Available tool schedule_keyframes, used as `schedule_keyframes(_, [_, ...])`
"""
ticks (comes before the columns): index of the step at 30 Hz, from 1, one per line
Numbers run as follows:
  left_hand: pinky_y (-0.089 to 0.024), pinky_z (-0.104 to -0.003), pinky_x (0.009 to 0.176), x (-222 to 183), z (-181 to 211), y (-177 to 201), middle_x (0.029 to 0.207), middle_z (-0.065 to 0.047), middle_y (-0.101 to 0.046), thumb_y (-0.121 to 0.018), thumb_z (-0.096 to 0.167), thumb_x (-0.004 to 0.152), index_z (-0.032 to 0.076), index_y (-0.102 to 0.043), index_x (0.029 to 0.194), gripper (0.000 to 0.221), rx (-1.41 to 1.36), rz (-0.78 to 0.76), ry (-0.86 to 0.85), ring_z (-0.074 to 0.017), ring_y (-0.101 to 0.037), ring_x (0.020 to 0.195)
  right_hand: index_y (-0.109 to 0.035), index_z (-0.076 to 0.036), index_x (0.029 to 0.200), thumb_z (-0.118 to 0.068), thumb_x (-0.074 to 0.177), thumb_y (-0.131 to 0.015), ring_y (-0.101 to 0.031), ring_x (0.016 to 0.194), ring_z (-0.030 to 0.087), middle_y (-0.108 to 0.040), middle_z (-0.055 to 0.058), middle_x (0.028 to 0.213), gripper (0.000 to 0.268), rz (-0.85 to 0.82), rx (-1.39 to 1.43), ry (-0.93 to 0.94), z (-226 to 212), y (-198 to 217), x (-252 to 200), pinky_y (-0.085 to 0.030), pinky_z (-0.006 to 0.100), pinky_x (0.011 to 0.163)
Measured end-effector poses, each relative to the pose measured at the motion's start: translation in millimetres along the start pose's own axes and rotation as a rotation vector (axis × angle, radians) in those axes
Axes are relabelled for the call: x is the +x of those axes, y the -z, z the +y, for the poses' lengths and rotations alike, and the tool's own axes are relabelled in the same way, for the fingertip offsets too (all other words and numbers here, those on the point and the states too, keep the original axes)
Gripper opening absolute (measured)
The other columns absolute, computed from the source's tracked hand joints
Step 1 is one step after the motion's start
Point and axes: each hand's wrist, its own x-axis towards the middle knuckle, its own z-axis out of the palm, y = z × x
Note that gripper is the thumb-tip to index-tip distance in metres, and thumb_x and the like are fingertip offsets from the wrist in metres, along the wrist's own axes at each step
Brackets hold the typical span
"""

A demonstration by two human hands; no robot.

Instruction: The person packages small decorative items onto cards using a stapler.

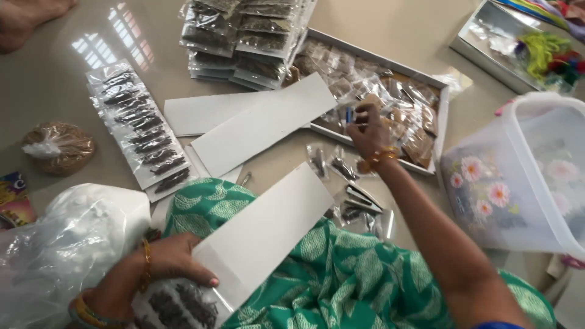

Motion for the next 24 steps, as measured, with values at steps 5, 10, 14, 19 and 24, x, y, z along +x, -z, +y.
schedule_keyframes(5, [-0.058, -0.038, 0.092, -34, 68, -13, 0.116, -0.012, -0.074, -0.093, 0.056, 0.063, 0.008, -0.065, 0.125, 0.082, 0.794, 0.468, 0.004, -0.0265, -0.073, 0.103, -0.035, -0.02, 0.155, -0.007, 0.096, -0.059, -0.072, 0.101, 0.03, -0.064, 0.014, 0.118, 0.066, -0.347, 0.933, -0.34, -44, 116, -97, -0.061, 0.044, 0.086])
schedule_keyframes(10, [-0.058, -0.041, 0.096, -58, 129, -98, 0.128, -0.015, -0.069, -0.076, 0.056, 0.082, 0.007, -0.059, 0.131, 0.071, 0.727, 0.879, -0.685, -0.0273, -0.07, 0.114, -0.042, -0.009, 0.157, -0.01, 0.103, -0.06, -0.071, 0.108, 0.037, -0.067, 0.017, 0.122, 0.057, -0.401, 1.372, -0.337, -47, 146, -166, -0.058, 0.048, 0.097])
schedule_keyframes(14, [-0.055, -0.039, 0.108, -67, 156, -161, 0.133, -0.013, -0.072, -0.066, 0.056, 0.091, 0.006, -0.062, 0.131, 0.064, 0.374, 0.704, -1.078, -0.0218, -0.069, 0.128, -0.042, -0.004, 0.157, -0.008, 0.103, -0.059, -0.07, 0.113, 0.036, -0.067, 0.018, 0.127, 0.056, -0.442, 1.558, -0.361, -38, 129, -190, -0.057, 0.047, 0.101])
schedule_keyframes(19, [-0.029, -0.046, 0.128, -53, 175, -202, 0.156, -0.018, -0.046, -0.044, 0.059, 0.099, 0.002, -0.037, 0.153, 0.079, -0.934, -0.306, -1.185, -0.0283, -0.044, 0.146, -0.042, -0.003, 0.157, -0.011, 0.106, -0.061, -0.069, 0.115, 0.034, -0.066, 0.017, 0.13, 0.055, -0.55, 1.534, -0.313, -52, 126, -192, -0.057, 0.045, 0.1])
schedule_keyframes(24, [-0.019, -0.047, 0.13, -117, 234, -263, 0.168, -0.016, -0.027, -0.019, 0.075, 0.1, 0.003, -0.021, 0.164, 0.097, -1.287, -0.739, -0.995, -0.0277, -0.024, 0.157, -0.044, -0.003, 0.152, -0.016, 0.103, -0.062, -0.064, 0.126, 0.025, -0.062, 0.011, 0.142, 0.054, -0.46, 1.562, -0.427, -15, 96, -189, -0.054, 0.042, 0.106])
